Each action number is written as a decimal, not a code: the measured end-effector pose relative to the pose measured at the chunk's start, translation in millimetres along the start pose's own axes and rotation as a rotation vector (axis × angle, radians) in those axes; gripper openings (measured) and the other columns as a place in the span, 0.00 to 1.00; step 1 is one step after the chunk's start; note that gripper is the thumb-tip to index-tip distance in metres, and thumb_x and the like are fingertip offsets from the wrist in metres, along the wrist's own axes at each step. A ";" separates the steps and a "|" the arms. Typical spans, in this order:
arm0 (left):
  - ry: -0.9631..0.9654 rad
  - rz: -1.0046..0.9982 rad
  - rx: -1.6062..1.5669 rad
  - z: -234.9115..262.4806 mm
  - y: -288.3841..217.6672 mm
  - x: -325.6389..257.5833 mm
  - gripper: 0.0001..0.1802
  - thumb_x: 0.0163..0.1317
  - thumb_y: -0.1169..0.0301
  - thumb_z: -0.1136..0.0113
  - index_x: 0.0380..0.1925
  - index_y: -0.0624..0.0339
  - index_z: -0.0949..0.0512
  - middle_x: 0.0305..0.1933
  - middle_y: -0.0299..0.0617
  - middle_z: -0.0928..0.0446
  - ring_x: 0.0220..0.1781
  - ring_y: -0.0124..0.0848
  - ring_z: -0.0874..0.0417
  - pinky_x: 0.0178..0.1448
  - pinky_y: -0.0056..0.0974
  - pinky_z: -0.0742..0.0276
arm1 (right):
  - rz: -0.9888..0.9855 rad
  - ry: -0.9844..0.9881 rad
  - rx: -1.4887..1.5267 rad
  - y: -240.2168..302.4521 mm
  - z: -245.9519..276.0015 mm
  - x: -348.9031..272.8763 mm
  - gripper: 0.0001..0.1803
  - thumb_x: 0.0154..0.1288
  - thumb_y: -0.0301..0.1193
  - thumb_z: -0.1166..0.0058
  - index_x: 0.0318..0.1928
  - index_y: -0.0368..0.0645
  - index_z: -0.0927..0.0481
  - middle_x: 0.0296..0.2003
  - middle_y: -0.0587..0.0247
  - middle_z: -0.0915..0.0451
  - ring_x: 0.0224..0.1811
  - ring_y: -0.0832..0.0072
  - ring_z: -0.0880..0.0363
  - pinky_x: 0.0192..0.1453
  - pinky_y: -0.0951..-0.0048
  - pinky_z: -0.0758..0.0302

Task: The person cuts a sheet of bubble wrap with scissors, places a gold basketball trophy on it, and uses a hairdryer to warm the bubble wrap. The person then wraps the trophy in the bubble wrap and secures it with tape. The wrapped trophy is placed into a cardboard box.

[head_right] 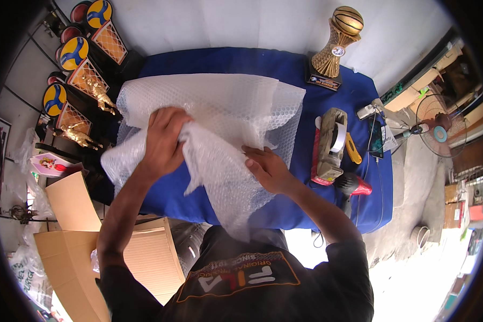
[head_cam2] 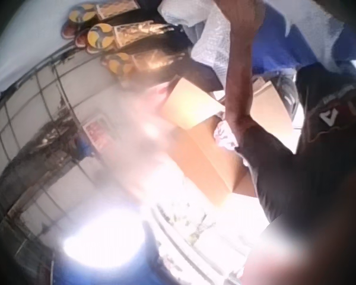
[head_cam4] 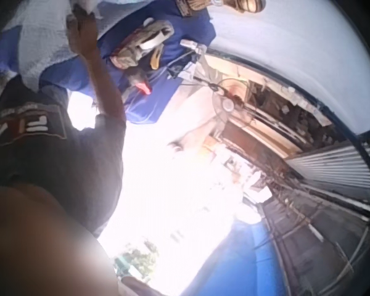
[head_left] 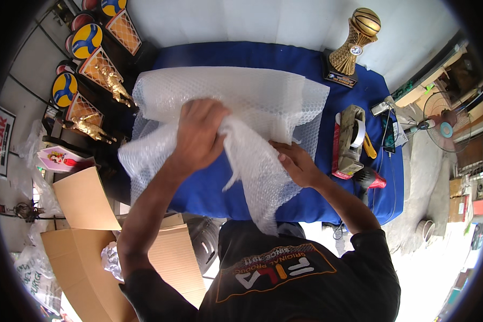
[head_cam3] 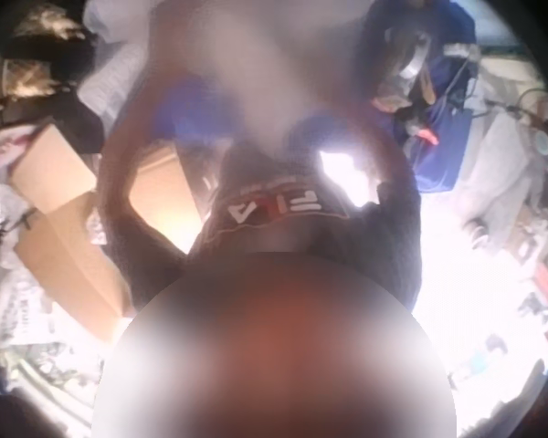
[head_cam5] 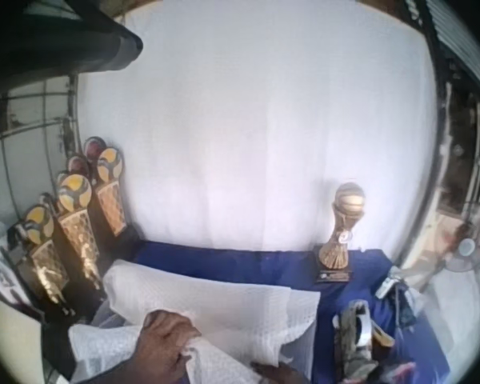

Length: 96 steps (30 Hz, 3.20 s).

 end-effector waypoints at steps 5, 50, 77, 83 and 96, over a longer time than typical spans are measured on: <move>0.129 -0.099 0.044 -76.1 59.1 109.2 0.12 0.57 0.78 0.46 0.43 0.66 0.26 0.57 0.58 0.25 0.64 0.54 0.26 0.61 0.54 0.30 | -0.286 -0.255 0.087 15.2 27.6 -0.6 0.23 0.77 0.43 0.60 0.35 0.36 0.24 0.30 0.55 0.23 0.30 0.62 0.27 0.40 0.63 0.29; 0.132 0.242 0.690 29.1 247.2 102.8 0.27 0.63 0.50 0.45 0.59 0.52 0.23 0.59 0.47 0.23 0.66 0.48 0.27 0.68 0.72 0.42 | -0.249 0.084 -0.549 -11.6 96.7 183.0 0.37 0.69 0.55 0.46 0.50 0.24 0.23 0.47 0.34 0.20 0.49 0.43 0.23 0.56 0.48 0.29; 0.099 0.462 0.040 56.2 216.6 34.7 0.25 0.74 0.56 0.50 0.24 0.64 0.22 0.20 0.55 0.25 0.29 0.56 0.21 0.40 0.54 0.26 | 0.444 -0.175 -0.575 54.6 100.5 160.7 0.14 0.53 0.27 0.29 0.24 0.41 0.25 0.28 0.57 0.21 0.27 0.64 0.25 0.31 0.66 0.29; -0.170 0.084 0.411 56.8 135.1 29.0 0.14 0.68 0.63 0.43 0.49 0.57 0.22 0.52 0.49 0.22 0.52 0.49 0.22 0.56 0.51 0.29 | 0.615 -0.270 -0.742 43.5 60.7 121.1 0.17 0.47 0.32 0.27 0.23 0.44 0.27 0.37 0.56 0.20 0.30 0.68 0.26 0.31 0.68 0.29; -0.070 -0.454 -0.005 -95.4 16.8 32.6 0.11 0.62 0.63 0.36 0.32 0.57 0.23 0.59 0.41 0.21 0.64 0.38 0.22 0.66 0.49 0.27 | 0.151 -0.237 -0.785 39.0 98.4 2.8 0.27 0.46 0.31 0.25 0.48 0.42 0.22 0.53 0.55 0.20 0.55 0.60 0.22 0.54 0.59 0.29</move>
Point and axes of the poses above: each hand's wrist, its own x-axis towards the middle knuckle, its own z-axis out of the back of the hand, y = z × x, the point moved 1 cm from there along x, towards the middle knuckle
